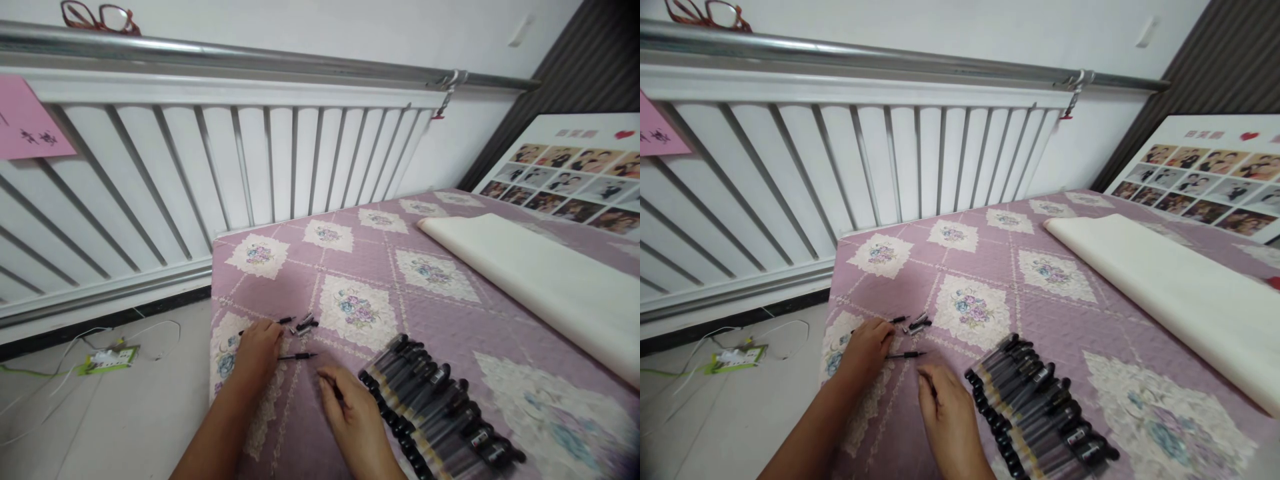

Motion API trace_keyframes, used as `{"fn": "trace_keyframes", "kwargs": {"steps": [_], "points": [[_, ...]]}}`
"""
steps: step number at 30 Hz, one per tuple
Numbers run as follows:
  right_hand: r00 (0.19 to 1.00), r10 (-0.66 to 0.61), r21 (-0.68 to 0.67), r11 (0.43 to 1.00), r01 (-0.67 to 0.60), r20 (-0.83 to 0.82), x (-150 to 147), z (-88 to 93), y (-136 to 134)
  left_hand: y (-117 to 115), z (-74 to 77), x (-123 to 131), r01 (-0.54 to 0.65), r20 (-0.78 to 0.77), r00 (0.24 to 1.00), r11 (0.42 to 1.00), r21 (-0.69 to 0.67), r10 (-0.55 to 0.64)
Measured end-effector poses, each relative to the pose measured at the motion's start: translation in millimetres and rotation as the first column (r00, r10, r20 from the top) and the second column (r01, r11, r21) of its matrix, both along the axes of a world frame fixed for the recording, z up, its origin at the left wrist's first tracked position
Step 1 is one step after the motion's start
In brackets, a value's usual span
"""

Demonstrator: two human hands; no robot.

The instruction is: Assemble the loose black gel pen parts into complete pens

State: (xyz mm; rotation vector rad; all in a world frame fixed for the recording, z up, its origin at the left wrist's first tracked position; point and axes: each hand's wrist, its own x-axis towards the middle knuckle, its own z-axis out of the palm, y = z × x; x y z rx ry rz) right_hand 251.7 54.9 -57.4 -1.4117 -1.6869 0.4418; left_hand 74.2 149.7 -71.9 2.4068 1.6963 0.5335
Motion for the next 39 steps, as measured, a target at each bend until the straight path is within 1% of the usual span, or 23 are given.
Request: {"fn": "trace_keyframes", "kwargs": {"steps": [1,3,5,7,11,14,16,22,25,28,30,32,34,37,39], "points": [[1.000,0.002,-0.004,1.000,-0.002,-0.008,-1,-0.2,0,0,-0.6,0,0.004,0.032,0.999,1.000,0.001,-0.004],[0.999,0.000,-0.015,1.000,0.000,-0.034,-1,-0.5,1,-1,-1.7,0,0.028,0.150,0.988,1.000,0.010,-0.029],[0.997,-0.025,-0.035,0.999,0.023,-0.077,-2,-0.4,2,-2,-2.1,1,0.059,0.290,0.955,0.998,0.034,-0.066],[0.990,-0.063,-0.069,0.996,0.055,-0.125,-2,-0.2,3,-5,-1.4,3,0.080,0.399,0.912,0.995,0.063,-0.099],[0.966,-0.108,-0.138,0.987,0.077,-0.233,-3,-0.5,5,-14,1.5,11,0.129,0.532,0.832,0.988,0.086,-0.155],[0.937,-0.127,-0.200,0.978,0.063,-0.326,-4,-1.1,7,-20,2.8,18,0.183,0.587,0.782,0.977,0.106,-0.210],[0.912,-0.135,-0.244,0.969,0.040,-0.387,-6,-1.5,9,-24,2.8,21,0.211,0.592,0.769,0.970,0.121,-0.241],[0.835,-0.120,-0.332,0.940,-0.078,-0.537,-8,-4.4,12,-36,-1.7,30,0.294,0.525,0.774,0.935,0.199,-0.355],[0.796,-0.153,-0.407,0.905,-0.125,-0.585,-8,-7.7,12,-40,-4.2,32,0.300,0.493,0.781,0.923,0.243,-0.383],[0.747,-0.206,-0.476,0.864,-0.165,-0.632,-8,-11.2,12,-42,-4.0,32,0.301,0.487,0.784,0.922,0.245,-0.385],[0.722,-0.225,-0.483,0.859,-0.170,-0.655,-7,-12.9,12,-42,-2.7,32,0.321,0.486,0.778,0.916,0.239,-0.399],[0.695,-0.247,-0.472,0.869,-0.150,-0.675,-6,-14.2,12,-41,-1.8,30,0.334,0.470,0.782,0.912,0.240,-0.410],[0.657,-0.286,-0.457,0.884,-0.100,-0.698,-4,-15.1,13,-38,-1.9,28,0.288,0.434,0.821,0.926,0.246,-0.371],[0.589,-0.344,-0.441,0.897,-0.024,-0.732,0,-15.9,13,-29,-3.1,23,0.142,0.354,0.911,0.966,0.215,-0.213],[0.554,-0.360,-0.434,0.901,-0.003,-0.751,1,-16.0,14,-25,-2.6,20,0.085,0.289,0.949,0.985,0.152,-0.127]]}}
